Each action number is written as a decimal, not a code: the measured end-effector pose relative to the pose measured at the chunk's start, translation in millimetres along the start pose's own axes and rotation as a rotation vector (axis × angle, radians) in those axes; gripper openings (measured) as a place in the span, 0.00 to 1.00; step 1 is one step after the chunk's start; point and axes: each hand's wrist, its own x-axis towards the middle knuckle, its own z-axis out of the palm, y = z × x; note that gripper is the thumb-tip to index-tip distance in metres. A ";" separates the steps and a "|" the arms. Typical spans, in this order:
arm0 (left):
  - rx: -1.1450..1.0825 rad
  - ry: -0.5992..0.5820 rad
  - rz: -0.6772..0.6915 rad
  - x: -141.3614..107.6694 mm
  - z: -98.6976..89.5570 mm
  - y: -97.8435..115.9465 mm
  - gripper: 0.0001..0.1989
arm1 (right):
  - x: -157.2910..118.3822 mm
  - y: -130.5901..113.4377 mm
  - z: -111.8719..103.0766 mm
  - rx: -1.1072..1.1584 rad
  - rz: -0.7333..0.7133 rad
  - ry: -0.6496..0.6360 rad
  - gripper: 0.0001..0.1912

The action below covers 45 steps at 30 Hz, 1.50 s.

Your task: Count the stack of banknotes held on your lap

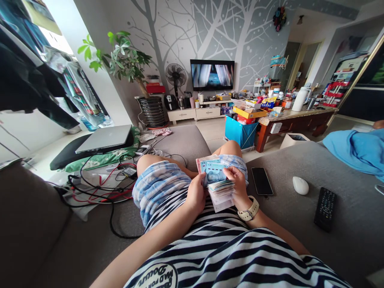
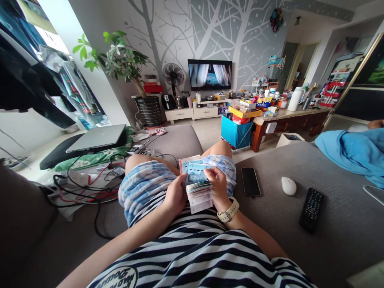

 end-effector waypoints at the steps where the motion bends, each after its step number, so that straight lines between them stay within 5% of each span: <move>1: -0.001 -0.002 -0.002 -0.2 0.6 0.5 0.09 | 0.2 0.4 0.0 0.007 0.000 0.002 0.15; 34: 0.017 -0.014 0.026 0.3 1.4 1.6 0.08 | 2.4 4.6 -0.7 0.032 -0.041 0.014 0.12; 45: -0.019 -0.049 -0.001 2.5 -2.0 -2.1 0.11 | -3.2 2.4 -2.5 0.072 -0.059 -0.061 0.21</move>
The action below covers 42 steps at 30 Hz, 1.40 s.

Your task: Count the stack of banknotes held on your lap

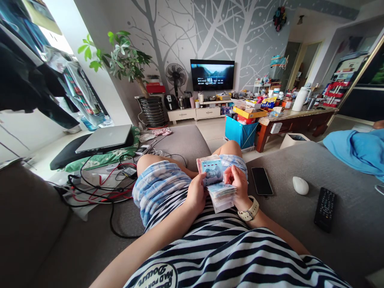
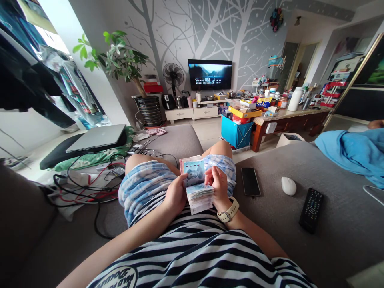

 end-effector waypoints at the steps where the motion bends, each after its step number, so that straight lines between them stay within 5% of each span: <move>1: 0.004 -0.005 0.002 0.0 -0.3 -0.2 0.11 | 0.1 -0.3 0.2 -0.005 0.001 0.000 0.21; 19: 0.070 -0.088 0.035 -5.7 1.0 2.9 0.13 | 6.1 0.2 -0.2 -0.141 0.075 0.055 0.15; 42: 0.012 0.031 0.015 1.7 0.1 1.2 0.10 | 6.3 0.7 -0.5 -0.113 0.034 0.074 0.16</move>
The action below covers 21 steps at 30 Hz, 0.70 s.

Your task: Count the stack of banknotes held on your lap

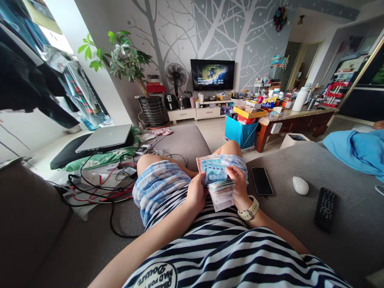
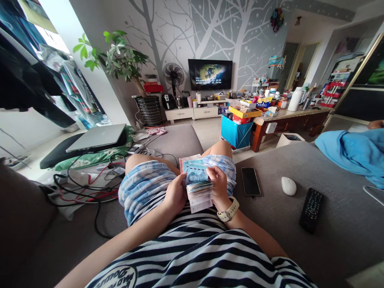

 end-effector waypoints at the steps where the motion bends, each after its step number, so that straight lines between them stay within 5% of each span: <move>1: 0.001 -0.001 -0.001 0.2 -0.1 -0.1 0.10 | 0.2 0.5 -0.1 -0.001 -0.001 0.001 0.16; 21: 0.015 -0.029 0.011 -1.0 -0.1 -0.9 0.09 | -3.4 -3.3 0.4 0.003 -0.013 -0.030 0.16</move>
